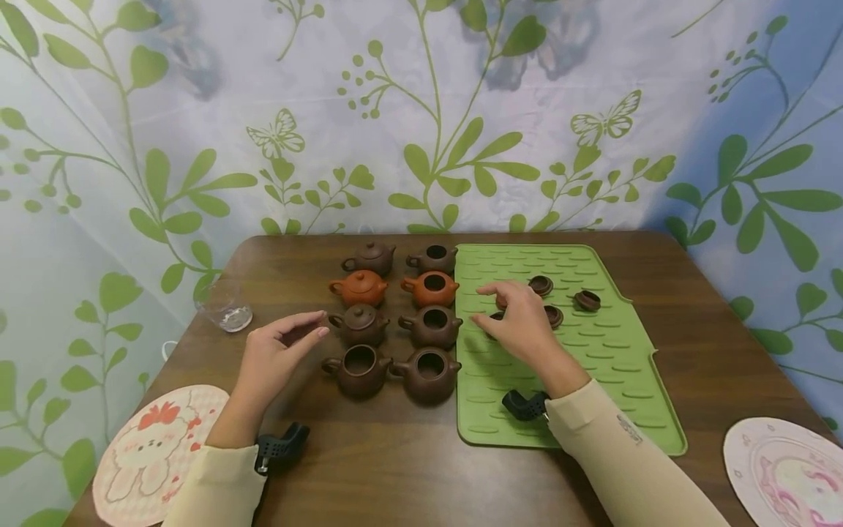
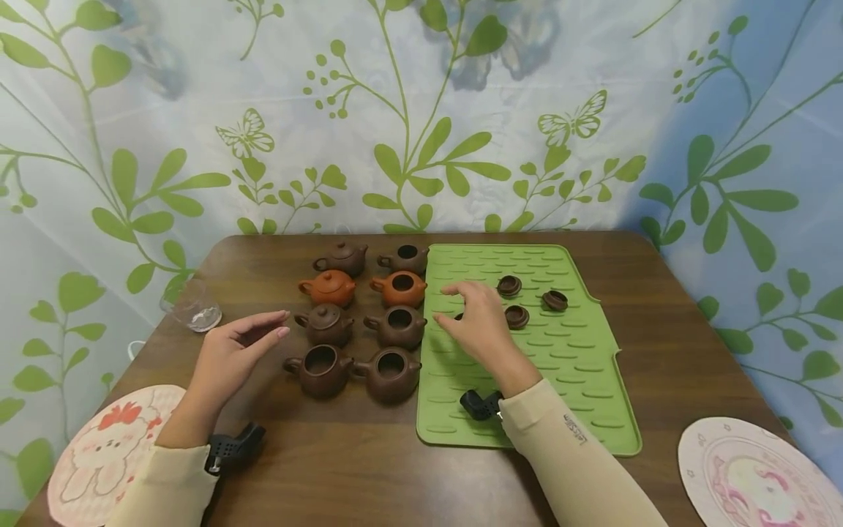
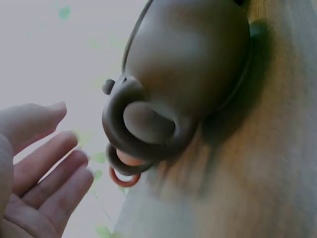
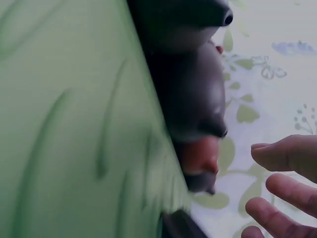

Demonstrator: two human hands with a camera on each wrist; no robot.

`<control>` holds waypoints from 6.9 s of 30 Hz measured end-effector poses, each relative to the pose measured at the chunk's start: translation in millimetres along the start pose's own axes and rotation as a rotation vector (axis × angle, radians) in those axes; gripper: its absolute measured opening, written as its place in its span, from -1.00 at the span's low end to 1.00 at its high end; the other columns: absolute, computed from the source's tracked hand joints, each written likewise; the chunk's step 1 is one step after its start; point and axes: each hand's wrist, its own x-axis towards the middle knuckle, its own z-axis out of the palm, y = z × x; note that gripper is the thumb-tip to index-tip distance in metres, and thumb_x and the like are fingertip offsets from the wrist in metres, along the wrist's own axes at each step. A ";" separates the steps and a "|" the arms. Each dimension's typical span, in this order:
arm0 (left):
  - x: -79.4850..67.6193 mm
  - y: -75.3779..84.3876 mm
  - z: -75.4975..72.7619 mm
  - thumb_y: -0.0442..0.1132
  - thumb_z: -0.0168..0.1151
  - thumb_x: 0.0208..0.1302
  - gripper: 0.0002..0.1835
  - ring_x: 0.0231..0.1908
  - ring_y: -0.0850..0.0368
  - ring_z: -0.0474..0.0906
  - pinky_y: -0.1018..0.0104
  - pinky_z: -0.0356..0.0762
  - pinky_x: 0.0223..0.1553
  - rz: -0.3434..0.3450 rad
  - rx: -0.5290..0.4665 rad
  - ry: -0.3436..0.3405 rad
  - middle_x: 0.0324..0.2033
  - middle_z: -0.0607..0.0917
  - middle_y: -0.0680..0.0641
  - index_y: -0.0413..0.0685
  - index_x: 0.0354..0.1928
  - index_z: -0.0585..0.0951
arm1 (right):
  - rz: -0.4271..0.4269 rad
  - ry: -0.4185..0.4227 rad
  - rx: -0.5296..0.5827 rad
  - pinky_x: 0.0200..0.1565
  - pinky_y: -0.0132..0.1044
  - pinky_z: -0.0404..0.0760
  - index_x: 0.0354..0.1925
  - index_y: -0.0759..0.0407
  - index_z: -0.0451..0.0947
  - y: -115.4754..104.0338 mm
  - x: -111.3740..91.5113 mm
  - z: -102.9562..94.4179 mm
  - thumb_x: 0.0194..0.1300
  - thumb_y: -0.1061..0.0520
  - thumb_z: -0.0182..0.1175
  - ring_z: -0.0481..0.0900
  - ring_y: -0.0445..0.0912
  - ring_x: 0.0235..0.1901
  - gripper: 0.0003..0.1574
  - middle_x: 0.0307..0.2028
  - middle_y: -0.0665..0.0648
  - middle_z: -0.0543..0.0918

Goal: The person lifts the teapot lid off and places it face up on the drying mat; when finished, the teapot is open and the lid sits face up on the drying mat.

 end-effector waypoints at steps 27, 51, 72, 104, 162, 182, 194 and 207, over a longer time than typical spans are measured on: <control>45.4 -38.8 6.9 -0.01 0.40 0.47 -0.55 0.17 -0.04 0.62 0.10 0.59 0.14 -0.212 -0.013 -0.270 0.18 0.71 -0.08 -0.06 0.27 0.73 | -0.189 -0.308 0.086 0.28 0.00 0.49 0.33 0.21 0.59 -117.9 49.3 96.6 0.43 0.03 0.44 0.50 0.07 0.29 -0.40 0.24 0.13 0.62; 39.3 -51.4 11.5 -0.05 0.39 0.48 -0.65 0.18 -0.02 0.62 -0.03 0.52 0.21 -0.165 0.039 -0.225 0.11 0.76 -0.04 -0.03 0.18 0.79 | -0.165 -0.346 -0.019 0.32 -0.09 0.47 0.40 0.12 0.58 -112.4 47.9 118.5 0.60 0.06 0.23 0.49 -0.01 0.35 -0.51 0.32 0.07 0.60; 34.4 -51.2 13.9 -0.05 0.38 0.49 -0.61 0.19 -0.04 0.62 -0.06 0.53 0.21 -0.179 0.005 -0.217 0.15 0.73 -0.08 -0.07 0.23 0.75 | -0.186 -0.275 -0.066 0.08 -0.25 0.63 0.20 0.07 0.72 -113.6 46.0 120.8 0.58 0.05 0.24 0.67 -0.09 0.09 -0.67 0.13 0.03 0.72; 35.3 -46.9 15.4 -0.07 0.37 0.50 -0.63 0.16 -0.04 0.63 -0.06 0.56 0.17 -0.194 0.039 -0.200 0.11 0.75 -0.09 -0.07 0.21 0.76 | -0.289 -0.242 0.052 0.20 -0.12 0.57 0.33 0.18 0.61 -118.5 45.3 107.8 0.59 0.14 0.24 0.57 0.00 0.24 -0.58 0.23 0.11 0.65; 31.4 -52.5 13.1 -0.04 0.36 0.50 -0.62 0.20 -0.05 0.61 -0.05 0.51 0.22 -0.169 0.051 -0.180 0.10 0.76 -0.07 -0.08 0.20 0.77 | 0.357 0.145 0.206 -0.01 0.01 0.51 0.49 0.15 0.36 56.2 -48.2 -69.9 0.45 -0.05 0.41 0.51 0.19 0.16 -0.20 0.39 0.33 0.47; 30.1 -50.2 16.9 -0.05 0.36 0.51 -0.63 0.20 -0.03 0.61 -0.03 0.51 0.23 -0.170 0.034 -0.189 0.09 0.76 -0.07 -0.08 0.20 0.77 | 0.447 -0.036 -0.127 -0.14 0.20 0.52 0.15 0.46 0.43 78.2 -62.0 -90.3 0.32 0.10 0.44 0.47 0.37 -0.06 -0.36 -0.01 0.47 0.53; 28.9 -48.6 17.3 -0.07 0.37 0.50 -0.64 0.19 -0.01 0.61 -0.02 0.51 0.22 -0.167 0.021 -0.185 0.08 0.77 -0.06 -0.07 0.20 0.77 | 0.478 -0.084 -0.178 -0.13 0.22 0.55 0.20 0.44 0.44 77.6 -59.4 -92.3 0.33 0.15 0.39 0.47 0.46 0.03 -0.40 0.09 0.53 0.53; 29.1 -47.9 16.2 -0.07 0.37 0.50 -0.64 0.19 0.00 0.62 -0.01 0.51 0.22 -0.158 0.026 -0.185 0.09 0.76 -0.05 -0.07 0.20 0.77 | 0.446 -0.090 -0.196 0.07 0.43 0.42 0.29 0.46 0.43 77.4 -60.1 -91.4 0.33 0.13 0.44 0.30 0.59 0.19 -0.29 0.20 0.59 0.46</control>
